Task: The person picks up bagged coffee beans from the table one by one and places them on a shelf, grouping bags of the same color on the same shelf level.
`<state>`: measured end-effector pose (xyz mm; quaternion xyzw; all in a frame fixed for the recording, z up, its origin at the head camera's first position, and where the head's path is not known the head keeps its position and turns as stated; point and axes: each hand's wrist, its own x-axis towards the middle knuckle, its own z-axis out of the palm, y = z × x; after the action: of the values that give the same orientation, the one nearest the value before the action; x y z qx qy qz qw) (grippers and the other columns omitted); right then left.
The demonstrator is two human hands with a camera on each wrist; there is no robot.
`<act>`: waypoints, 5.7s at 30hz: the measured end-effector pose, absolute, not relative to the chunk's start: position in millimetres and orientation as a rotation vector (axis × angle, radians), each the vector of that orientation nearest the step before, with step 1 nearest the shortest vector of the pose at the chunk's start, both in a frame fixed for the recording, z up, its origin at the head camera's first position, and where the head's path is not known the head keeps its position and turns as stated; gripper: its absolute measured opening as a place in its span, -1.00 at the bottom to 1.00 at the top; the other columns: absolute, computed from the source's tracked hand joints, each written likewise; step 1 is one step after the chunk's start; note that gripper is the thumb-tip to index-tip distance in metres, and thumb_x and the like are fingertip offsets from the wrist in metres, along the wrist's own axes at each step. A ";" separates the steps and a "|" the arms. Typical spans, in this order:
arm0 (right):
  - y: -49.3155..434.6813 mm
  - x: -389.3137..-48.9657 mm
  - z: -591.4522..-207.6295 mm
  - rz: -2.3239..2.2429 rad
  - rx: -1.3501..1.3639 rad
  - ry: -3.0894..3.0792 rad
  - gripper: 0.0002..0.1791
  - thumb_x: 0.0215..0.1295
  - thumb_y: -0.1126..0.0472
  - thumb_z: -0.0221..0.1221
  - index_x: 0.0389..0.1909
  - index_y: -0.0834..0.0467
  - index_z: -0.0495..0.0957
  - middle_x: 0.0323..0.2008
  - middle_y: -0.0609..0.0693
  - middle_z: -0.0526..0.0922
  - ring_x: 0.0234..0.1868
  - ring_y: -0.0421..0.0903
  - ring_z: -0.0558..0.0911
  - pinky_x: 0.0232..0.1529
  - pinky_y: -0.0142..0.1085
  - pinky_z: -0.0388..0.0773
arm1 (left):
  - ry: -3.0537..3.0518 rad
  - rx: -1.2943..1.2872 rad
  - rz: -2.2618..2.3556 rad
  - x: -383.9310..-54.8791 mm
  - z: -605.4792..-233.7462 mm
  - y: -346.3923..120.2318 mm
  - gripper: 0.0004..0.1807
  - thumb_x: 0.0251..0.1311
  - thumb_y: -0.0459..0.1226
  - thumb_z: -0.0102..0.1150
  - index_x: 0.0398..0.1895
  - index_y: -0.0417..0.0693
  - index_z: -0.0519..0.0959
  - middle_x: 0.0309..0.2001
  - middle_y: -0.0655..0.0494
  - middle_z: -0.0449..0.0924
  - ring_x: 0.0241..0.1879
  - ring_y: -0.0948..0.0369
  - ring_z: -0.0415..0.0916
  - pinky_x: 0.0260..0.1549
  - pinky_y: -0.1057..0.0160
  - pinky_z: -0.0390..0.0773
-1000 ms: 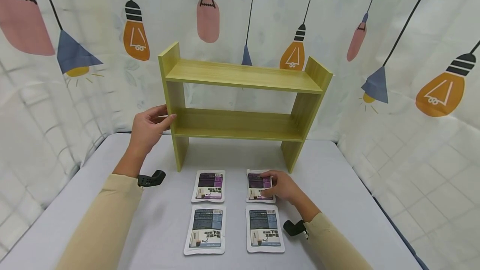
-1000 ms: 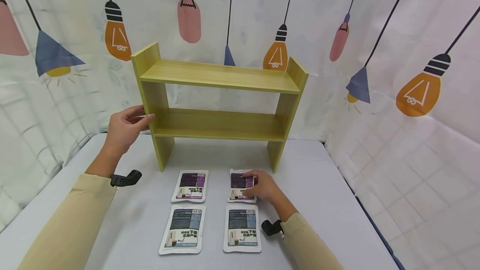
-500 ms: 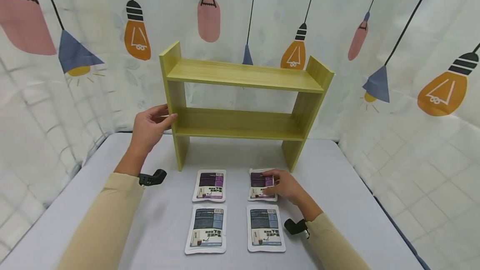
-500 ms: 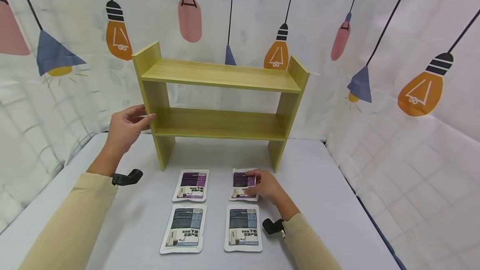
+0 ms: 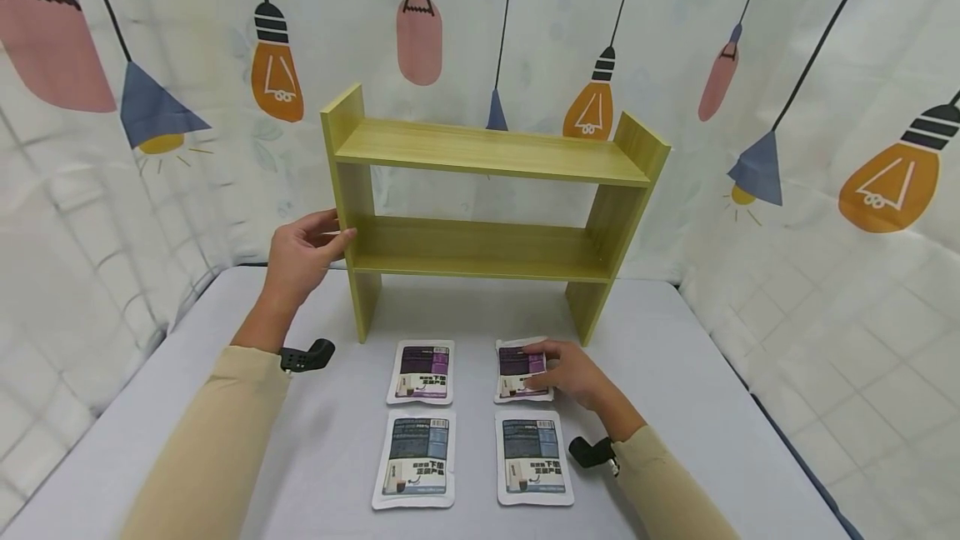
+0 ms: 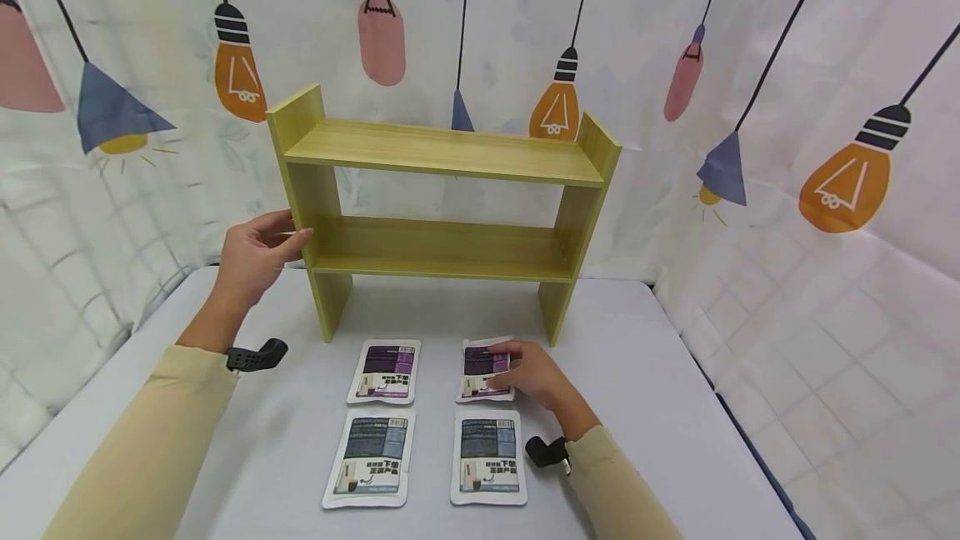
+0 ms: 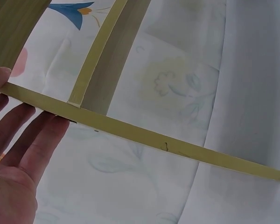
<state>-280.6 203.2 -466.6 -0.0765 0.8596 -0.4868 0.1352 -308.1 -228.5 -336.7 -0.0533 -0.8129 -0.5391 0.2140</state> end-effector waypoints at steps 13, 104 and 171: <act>205.7 -280.8 -472.2 -1.466 -0.168 2.435 -0.37 0.00 0.27 0.56 0.18 0.01 0.68 0.29 0.12 0.55 0.09 0.03 0.59 0.06 -0.17 0.68 | -2.260 -0.155 -1.499 -310.3 -338.3 -231.0 -0.35 0.30 0.06 0.32 0.42 0.10 0.51 0.25 -0.05 0.63 -0.04 0.33 0.67 -0.20 0.54 0.66; 223.8 -244.4 -362.3 -1.847 -0.265 2.130 -0.24 0.22 0.30 0.43 0.46 0.11 0.42 0.38 0.20 0.30 0.14 0.09 0.55 -0.03 -0.20 0.76 | -2.328 -0.121 -1.526 -312.4 -338.4 -236.3 -0.31 0.31 0.10 0.29 0.47 0.16 0.44 0.30 -0.02 0.59 0.00 0.33 0.64 -0.13 0.47 0.67; 237.1 -259.0 -262.1 -2.007 -0.485 2.002 -0.46 0.42 0.39 0.20 0.38 0.02 0.50 0.24 0.07 0.37 0.07 -0.06 0.60 -0.08 -0.42 0.72 | -2.270 -0.169 -1.539 -309.4 -337.3 -233.6 -0.34 0.29 0.06 0.34 0.42 0.09 0.50 0.25 -0.10 0.62 -0.12 0.51 0.63 -0.21 0.53 0.67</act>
<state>-259.0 237.1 -262.1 -0.1670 0.6901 -0.6916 0.1325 -309.4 -233.6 -337.3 -0.0601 -0.8103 -0.5492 0.1956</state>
